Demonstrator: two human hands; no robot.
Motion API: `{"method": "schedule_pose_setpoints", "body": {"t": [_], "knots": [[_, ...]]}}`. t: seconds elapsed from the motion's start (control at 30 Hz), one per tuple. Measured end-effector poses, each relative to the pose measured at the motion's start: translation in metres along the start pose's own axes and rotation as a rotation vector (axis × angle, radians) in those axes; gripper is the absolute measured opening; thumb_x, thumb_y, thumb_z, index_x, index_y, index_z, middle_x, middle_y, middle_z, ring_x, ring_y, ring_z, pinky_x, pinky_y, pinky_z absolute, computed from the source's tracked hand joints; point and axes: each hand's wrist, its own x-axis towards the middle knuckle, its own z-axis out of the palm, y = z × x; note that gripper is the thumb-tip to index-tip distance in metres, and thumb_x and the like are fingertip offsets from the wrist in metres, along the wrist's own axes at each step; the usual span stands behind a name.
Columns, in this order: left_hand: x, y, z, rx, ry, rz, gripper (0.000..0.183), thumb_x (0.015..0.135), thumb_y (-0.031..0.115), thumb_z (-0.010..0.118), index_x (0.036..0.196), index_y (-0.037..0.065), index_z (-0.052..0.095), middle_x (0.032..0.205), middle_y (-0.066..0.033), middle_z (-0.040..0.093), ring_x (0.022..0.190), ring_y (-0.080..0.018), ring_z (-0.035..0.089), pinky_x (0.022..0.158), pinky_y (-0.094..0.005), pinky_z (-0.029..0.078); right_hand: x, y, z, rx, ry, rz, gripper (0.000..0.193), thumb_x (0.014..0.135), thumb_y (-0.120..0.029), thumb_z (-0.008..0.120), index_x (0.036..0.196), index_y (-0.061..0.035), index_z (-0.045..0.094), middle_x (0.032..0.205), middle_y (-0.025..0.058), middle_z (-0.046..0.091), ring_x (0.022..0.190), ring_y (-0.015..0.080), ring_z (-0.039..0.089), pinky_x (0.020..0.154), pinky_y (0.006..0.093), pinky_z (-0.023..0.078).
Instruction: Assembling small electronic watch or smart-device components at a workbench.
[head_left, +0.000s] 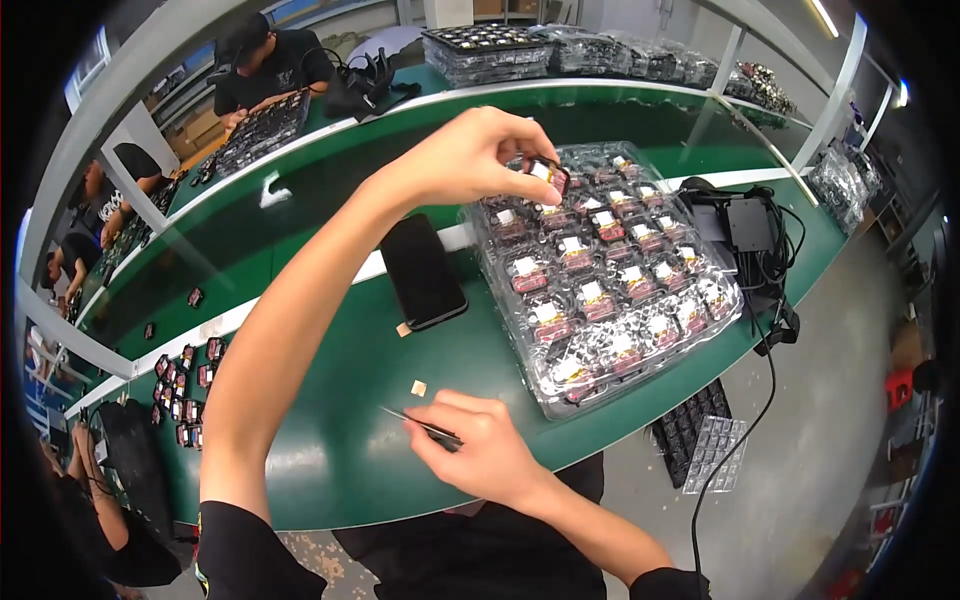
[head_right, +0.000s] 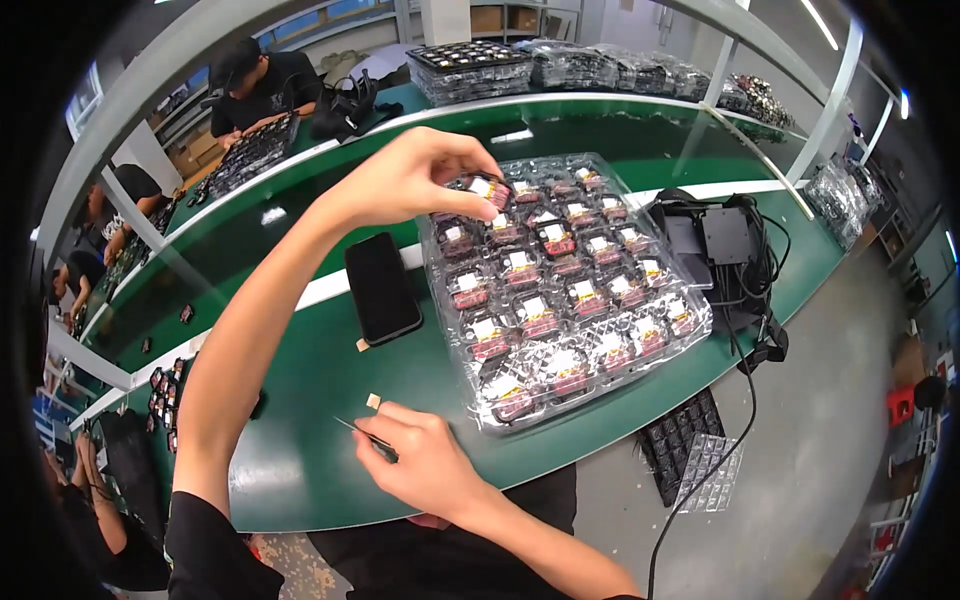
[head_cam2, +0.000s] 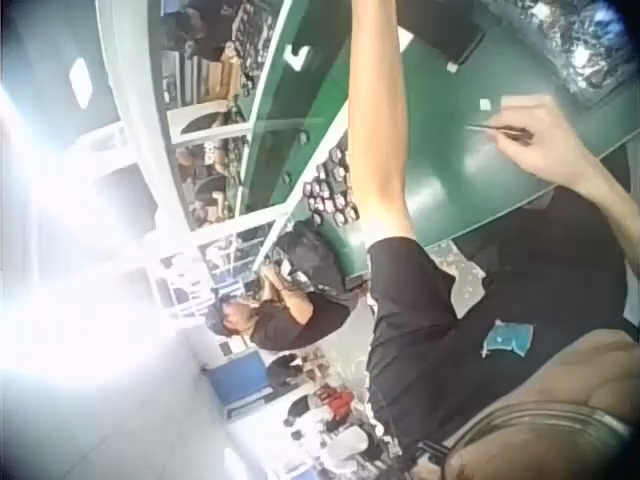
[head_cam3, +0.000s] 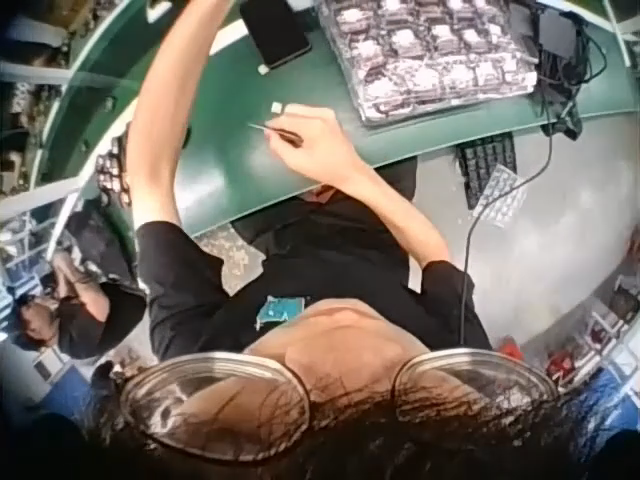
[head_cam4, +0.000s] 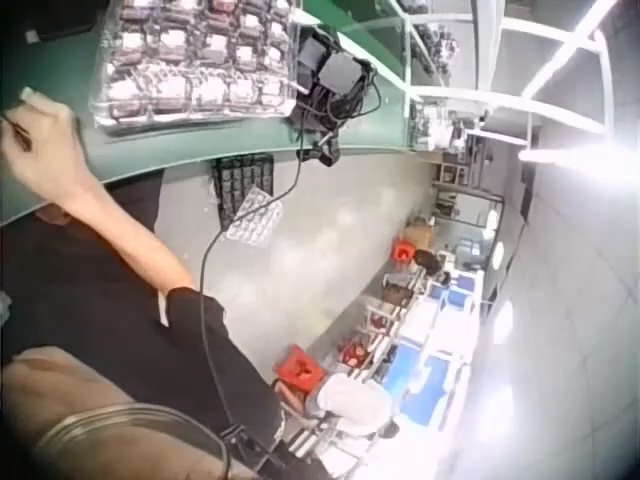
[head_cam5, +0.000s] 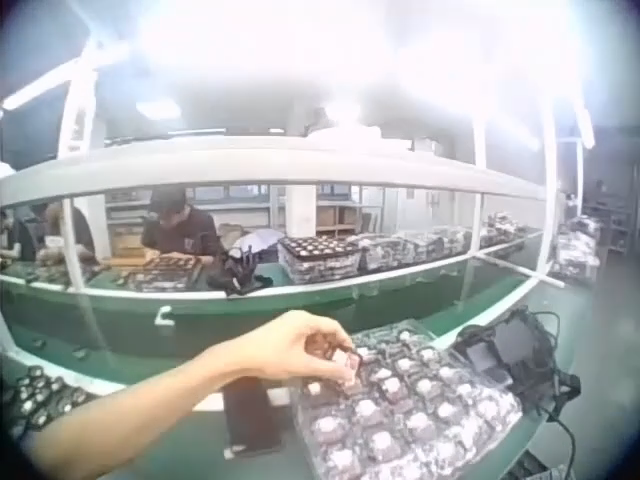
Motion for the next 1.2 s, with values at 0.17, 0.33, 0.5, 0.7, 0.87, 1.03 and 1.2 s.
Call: {"method": "schedule_pose_setpoints", "body": {"t": [0.17,0.33,0.5,0.7,0.87,1.03,1.2], "knots": [[0.044,-0.024,0.012,0.125,-0.174,0.076,0.058,0.083,0.046,0.095,0.129,0.011,0.083,0.101,-0.0025,0.067,0.080,-0.0163,0.049,0.070,-0.0354,0.042,0.000,0.002,0.002,0.013,0.078,-0.092,0.014,0.092,-0.002,0.082,0.105,0.0022,0.081,0.080,0.0103,0.069,0.057,0.0214,0.061,0.052,0.0359,0.047],[0.036,-0.031,0.023,0.142,-0.106,0.144,0.055,0.093,0.035,0.087,0.142,0.013,0.076,0.125,-0.0058,0.079,0.087,-0.0185,0.060,0.078,-0.0363,0.051,0.000,0.005,0.005,0.004,0.073,-0.091,0.014,0.092,-0.003,0.082,0.106,0.0021,0.081,0.080,0.0101,0.069,0.057,0.0214,0.061,0.053,0.0355,0.047],[-0.018,-0.042,-0.006,0.155,0.183,0.108,0.040,0.100,0.026,0.079,0.137,0.011,0.075,0.126,-0.0036,0.080,0.095,-0.0167,0.068,0.080,-0.0344,0.053,0.001,0.001,0.005,-0.003,0.060,-0.053,0.013,0.092,-0.003,0.082,0.104,0.0012,0.083,0.078,0.0086,0.069,0.057,0.0164,0.062,0.053,0.0324,0.047],[-0.164,-0.131,-0.070,0.559,0.317,-0.427,0.037,0.100,0.036,0.078,0.125,0.008,0.080,0.113,-0.0134,0.080,0.094,-0.0279,0.074,0.086,-0.0415,0.059,0.002,-0.006,-0.002,-0.027,0.035,-0.026,0.014,0.092,-0.003,0.082,0.104,0.0029,0.082,0.079,0.0095,0.070,0.056,0.0180,0.063,0.052,0.0337,0.048],[-0.337,-0.170,-0.134,1.127,0.264,-0.879,0.042,0.098,0.047,0.074,0.108,0.007,0.082,0.111,-0.0182,0.079,0.107,-0.0399,0.077,0.094,-0.0537,0.062,0.004,-0.006,0.003,-0.032,0.024,-0.021,0.014,0.091,-0.003,0.083,0.104,0.0037,0.082,0.076,0.0090,0.069,0.055,0.0162,0.060,0.050,0.0323,0.044],[-0.396,-0.162,-0.148,0.951,0.391,-1.156,0.055,0.090,0.056,0.081,0.102,0.003,0.083,0.098,-0.0209,0.082,0.096,-0.0415,0.080,0.088,-0.0503,0.063,0.006,-0.007,0.005,-0.085,0.008,-0.020,0.016,0.089,-0.001,0.084,0.104,0.0038,0.082,0.075,0.0092,0.068,0.056,0.0169,0.060,0.052,0.0329,0.046],[-0.394,-0.151,-0.141,0.644,0.461,-0.942,0.045,0.086,0.032,0.093,0.108,-0.006,0.080,0.086,-0.0126,0.079,0.077,-0.0226,0.075,0.077,-0.0361,0.061,0.006,-0.009,0.007,-0.113,-0.011,-0.013,0.016,0.088,-0.001,0.084,0.103,0.0039,0.082,0.075,0.0086,0.068,0.056,0.0161,0.059,0.052,0.0316,0.044]]}}
